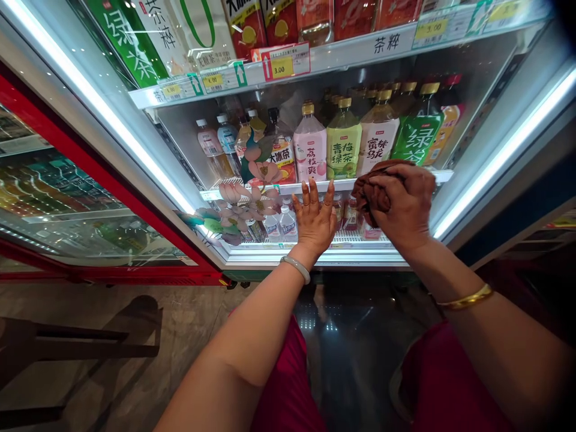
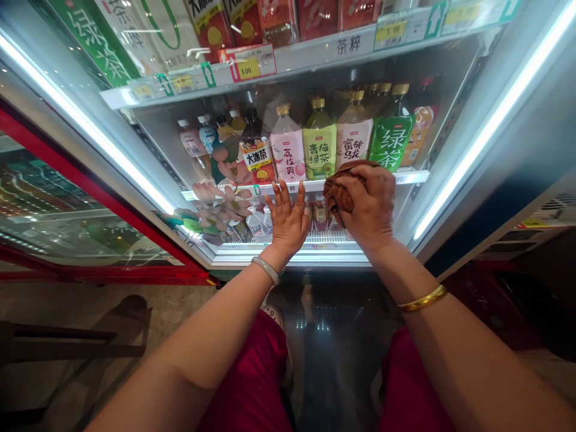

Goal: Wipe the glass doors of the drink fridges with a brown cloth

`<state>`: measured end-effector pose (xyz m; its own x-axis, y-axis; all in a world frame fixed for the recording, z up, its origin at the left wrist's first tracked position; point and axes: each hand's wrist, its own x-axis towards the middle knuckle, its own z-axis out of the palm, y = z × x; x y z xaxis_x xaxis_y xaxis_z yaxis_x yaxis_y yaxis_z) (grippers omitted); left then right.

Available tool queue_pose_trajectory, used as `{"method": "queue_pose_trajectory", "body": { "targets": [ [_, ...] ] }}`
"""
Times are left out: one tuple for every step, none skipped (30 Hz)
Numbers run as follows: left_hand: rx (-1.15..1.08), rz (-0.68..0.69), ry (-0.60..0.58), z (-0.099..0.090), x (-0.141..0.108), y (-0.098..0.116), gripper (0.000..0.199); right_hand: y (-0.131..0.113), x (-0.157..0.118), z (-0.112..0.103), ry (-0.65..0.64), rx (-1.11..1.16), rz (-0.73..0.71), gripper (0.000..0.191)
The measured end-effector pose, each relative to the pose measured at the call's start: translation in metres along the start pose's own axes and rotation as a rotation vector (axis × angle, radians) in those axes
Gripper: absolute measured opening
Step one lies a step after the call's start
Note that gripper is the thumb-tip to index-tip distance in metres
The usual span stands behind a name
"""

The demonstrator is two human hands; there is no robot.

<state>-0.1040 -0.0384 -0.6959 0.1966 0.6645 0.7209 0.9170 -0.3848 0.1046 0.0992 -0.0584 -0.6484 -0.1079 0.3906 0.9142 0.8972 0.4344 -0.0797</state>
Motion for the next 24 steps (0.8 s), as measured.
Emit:
{"method": "queue_pose_trajectory", "body": {
  "targets": [
    [0.007,0.002,0.001,0.000,0.000,-0.001,0.070,-0.004,-0.005,0.005,-0.031,0.007,-0.028,0.034],
    [0.012,0.004,0.003,0.001,0.000,-0.001,0.068,-0.008,-0.012,0.010,-0.084,0.010,-0.073,0.036],
    [0.017,0.006,0.004,0.000,0.000,-0.001,0.067,-0.012,-0.019,0.015,-0.150,0.009,-0.133,0.036],
    [0.020,0.004,0.005,0.000,0.000,0.000,0.066,-0.016,-0.026,0.019,-0.220,0.007,-0.205,0.035],
    [0.022,0.001,0.004,0.000,0.001,0.000,0.065,-0.019,-0.032,0.022,-0.286,0.005,-0.282,0.032],
    [0.022,-0.004,0.001,0.000,0.001,0.001,0.064,-0.021,-0.036,0.023,-0.336,0.003,-0.347,0.029],
    [0.021,-0.011,-0.002,0.000,0.001,0.002,0.064,-0.020,-0.038,0.023,-0.359,-0.001,-0.389,0.027],
    [0.019,-0.018,-0.004,0.000,0.001,0.003,0.065,-0.018,-0.038,0.021,-0.343,-0.004,-0.406,0.024],
    [0.017,-0.023,-0.004,0.000,0.002,0.003,0.065,-0.014,-0.035,0.019,-0.299,-0.008,-0.391,0.023],
    [0.014,-0.027,-0.001,0.001,0.002,0.004,0.065,-0.008,-0.030,0.015,-0.239,-0.011,-0.348,0.023],
    [0.013,-0.030,0.002,0.001,0.003,0.004,0.066,-0.002,-0.024,0.010,-0.166,-0.012,-0.288,0.024],
    [0.013,-0.032,0.004,0.001,0.003,0.004,0.066,0.004,-0.018,0.005,-0.099,-0.011,-0.220,0.026],
    [0.013,-0.034,0.007,0.002,0.003,0.004,0.067,0.009,-0.011,0.001,-0.038,-0.010,-0.150,0.027],
    [0.012,-0.034,0.008,0.002,0.004,0.003,0.067,0.013,-0.006,-0.002,0.012,-0.010,-0.083,0.030],
    [0.011,-0.031,0.007,0.002,0.003,0.003,0.067,0.014,-0.003,-0.004,0.041,-0.013,-0.028,0.032],
    [0.010,-0.019,0.003,0.002,0.003,0.003,0.067,0.014,-0.003,-0.004,0.055,-0.014,0.009,0.034],
    [0.008,0.004,-0.005,0.002,0.002,0.003,0.066,0.012,-0.004,-0.003,0.048,-0.015,0.026,0.037],
    [0.006,0.039,-0.015,0.003,0.001,0.004,0.066,0.008,-0.008,0.000,0.024,-0.013,0.024,0.039],
    [0.002,0.081,-0.028,0.004,-0.001,0.005,0.065,0.003,-0.013,0.004,-0.009,-0.009,-0.003,0.040],
    [-0.002,0.123,-0.041,0.005,-0.003,0.007,0.065,-0.002,-0.019,0.009,-0.059,-0.005,-0.053,0.040],
    [-0.007,0.155,-0.052,0.007,-0.004,0.009,0.065,-0.007,-0.025,0.013,-0.107,-0.003,-0.115,0.039],
    [-0.011,0.173,-0.056,0.008,-0.005,0.011,0.066,-0.011,-0.029,0.017,-0.143,-0.004,-0.179,0.037],
    [-0.014,0.178,-0.053,0.010,-0.006,0.013,0.067,-0.013,-0.032,0.019,-0.168,-0.009,-0.239,0.034],
    [-0.015,0.175,-0.044,0.010,-0.006,0.015,0.069,-0.013,-0.032,0.020,-0.175,-0.015,-0.281,0.031]
  ]
}}
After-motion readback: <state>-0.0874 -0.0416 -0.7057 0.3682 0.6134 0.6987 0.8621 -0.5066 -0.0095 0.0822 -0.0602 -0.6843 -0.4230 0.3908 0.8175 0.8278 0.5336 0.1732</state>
